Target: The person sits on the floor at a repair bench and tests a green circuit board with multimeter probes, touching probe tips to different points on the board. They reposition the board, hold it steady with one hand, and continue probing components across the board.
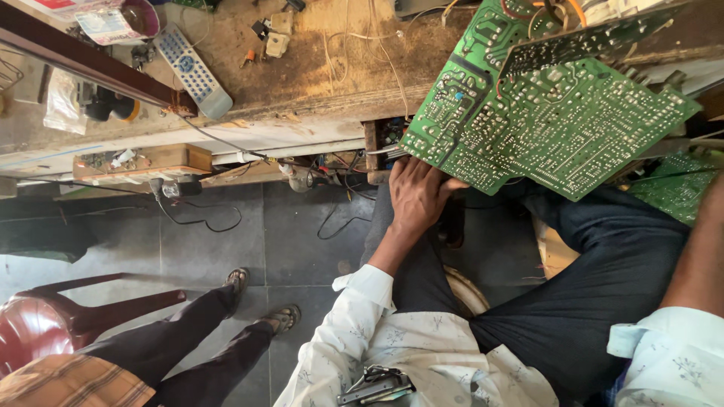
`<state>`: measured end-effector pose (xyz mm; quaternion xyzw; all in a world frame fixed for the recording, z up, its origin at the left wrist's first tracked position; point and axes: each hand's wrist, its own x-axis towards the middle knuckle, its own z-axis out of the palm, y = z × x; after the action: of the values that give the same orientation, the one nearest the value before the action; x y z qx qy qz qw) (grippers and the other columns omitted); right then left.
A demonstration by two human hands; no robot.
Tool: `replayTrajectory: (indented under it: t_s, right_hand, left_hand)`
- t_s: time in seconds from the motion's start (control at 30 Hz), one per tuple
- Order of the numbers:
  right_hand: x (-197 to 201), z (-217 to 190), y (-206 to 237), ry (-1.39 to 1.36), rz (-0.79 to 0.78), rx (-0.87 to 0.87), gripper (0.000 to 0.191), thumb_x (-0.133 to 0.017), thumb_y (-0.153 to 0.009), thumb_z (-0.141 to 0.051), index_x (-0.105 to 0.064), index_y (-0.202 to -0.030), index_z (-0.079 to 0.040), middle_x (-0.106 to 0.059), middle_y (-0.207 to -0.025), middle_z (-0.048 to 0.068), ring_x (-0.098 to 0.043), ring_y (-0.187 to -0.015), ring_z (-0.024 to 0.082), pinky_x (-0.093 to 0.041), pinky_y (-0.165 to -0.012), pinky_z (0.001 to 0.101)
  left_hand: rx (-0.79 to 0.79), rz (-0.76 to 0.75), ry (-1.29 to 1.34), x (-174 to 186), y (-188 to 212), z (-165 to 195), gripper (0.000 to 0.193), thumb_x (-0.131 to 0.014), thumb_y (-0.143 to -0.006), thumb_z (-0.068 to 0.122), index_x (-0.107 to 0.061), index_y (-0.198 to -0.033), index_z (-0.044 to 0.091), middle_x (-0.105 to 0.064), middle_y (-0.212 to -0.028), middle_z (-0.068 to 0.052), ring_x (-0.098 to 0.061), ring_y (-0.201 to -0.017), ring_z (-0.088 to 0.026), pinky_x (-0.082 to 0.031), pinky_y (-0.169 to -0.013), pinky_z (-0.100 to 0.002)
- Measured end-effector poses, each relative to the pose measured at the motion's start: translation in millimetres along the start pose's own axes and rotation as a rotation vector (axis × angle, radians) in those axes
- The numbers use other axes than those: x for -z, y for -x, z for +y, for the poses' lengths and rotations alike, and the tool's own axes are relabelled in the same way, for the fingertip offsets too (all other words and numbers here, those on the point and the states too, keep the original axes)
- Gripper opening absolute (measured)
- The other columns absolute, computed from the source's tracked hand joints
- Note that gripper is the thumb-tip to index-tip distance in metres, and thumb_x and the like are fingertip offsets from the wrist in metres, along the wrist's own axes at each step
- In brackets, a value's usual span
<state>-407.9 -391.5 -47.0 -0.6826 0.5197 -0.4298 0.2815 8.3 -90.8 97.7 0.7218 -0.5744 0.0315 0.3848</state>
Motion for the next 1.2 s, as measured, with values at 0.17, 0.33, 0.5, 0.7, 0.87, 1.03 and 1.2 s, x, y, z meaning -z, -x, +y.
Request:
replayTrajectory:
  t_s: [0.17,0.33,0.5,0.7,0.87,1.03,1.2]
  right_hand:
    - [4.2,6.7,-6.8,-0.002,-0.021,0.009,0.033,-0.048,-0.122,-0.016,-0.068,-0.133,0.007,-0.072,-0.119,0.012,-0.065,-0.103,0.018,-0.055,-0.091,0.0342]
    - [6.5,7.1,-8.2,0.012,-0.043,0.024,0.034,-0.046,-0.123,-0.016,-0.068,-0.133,0.007,-0.072,-0.119,0.012,-0.065,-0.103,0.018,-0.055,-0.091,0.0341]
    - [7.4,-1.8,-11.1,0.034,-0.054,0.033,0.035,-0.044,-0.124,-0.017,-0.068,-0.134,0.008,-0.072,-0.119,0.011,-0.065,-0.102,0.018,-0.054,-0.090,0.0340]
    - [4.4,-16.4,-16.8,0.135,-0.040,0.055,0.037,-0.042,-0.125,-0.017,-0.068,-0.134,0.008,-0.073,-0.118,0.011,-0.065,-0.102,0.018,-0.054,-0.090,0.0339]
    - [4.6,-17.7,-11.6,-0.086,-0.018,-0.087,0.037,-0.046,-0.123,-0.022,-0.070,-0.136,0.004,-0.072,-0.118,0.006,-0.065,-0.100,0.013,-0.055,-0.089,0.0310]
    - [4.3,-14.7,-10.2,-0.002,0.019,0.062,0.032,-0.048,-0.124,-0.016,-0.069,-0.129,0.008,-0.073,-0.118,0.009,-0.064,-0.106,0.014,-0.054,-0.095,0.0335]
    - [2.9,-11.1,-7.3,0.135,0.110,0.126,0.027,-0.056,-0.121,-0.012,-0.074,-0.121,0.008,-0.075,-0.111,0.010,-0.065,-0.093,0.016,-0.056,-0.084,0.0339]
  left_hand:
    - [0.007,0.004,-0.003,-2.2,0.0,-1.1,0.044,-0.067,-0.094,0.051,-0.073,-0.109,0.010,-0.071,-0.103,-0.007,-0.065,-0.099,-0.027,-0.040,-0.090,-0.042]
    - [-0.012,0.021,-0.021,-3.8,1.7,-2.8,0.046,-0.066,-0.095,0.051,-0.072,-0.113,0.010,-0.071,-0.105,-0.008,-0.065,-0.103,-0.028,-0.041,-0.092,-0.042]
    - [0.013,-0.014,-0.015,-4.7,2.6,-3.4,0.047,-0.066,-0.094,0.051,-0.073,-0.115,0.010,-0.072,-0.106,-0.008,-0.065,-0.104,-0.028,-0.041,-0.091,-0.042]
    - [0.008,-0.005,-0.014,-5.4,4.6,-4.7,0.047,-0.066,-0.095,0.051,-0.072,-0.117,0.010,-0.072,-0.111,-0.009,-0.065,-0.109,-0.029,-0.041,-0.094,-0.043]
    - [0.004,-0.003,-0.016,-6.3,6.2,-6.5,0.048,-0.067,-0.094,0.050,-0.072,-0.119,0.009,-0.072,-0.112,-0.009,-0.065,-0.110,-0.030,-0.041,-0.094,-0.043]
    - [0.000,-0.002,-0.014,-6.8,7.1,-8.0,0.047,-0.067,-0.094,0.050,-0.072,-0.117,0.009,-0.072,-0.112,-0.009,-0.065,-0.109,-0.030,-0.041,-0.095,-0.043]
    - [0.015,-0.025,-0.003,-7.0,6.9,-8.6,0.047,-0.067,-0.094,0.052,-0.073,-0.114,0.010,-0.073,-0.109,-0.008,-0.066,-0.106,-0.028,-0.041,-0.091,-0.042]
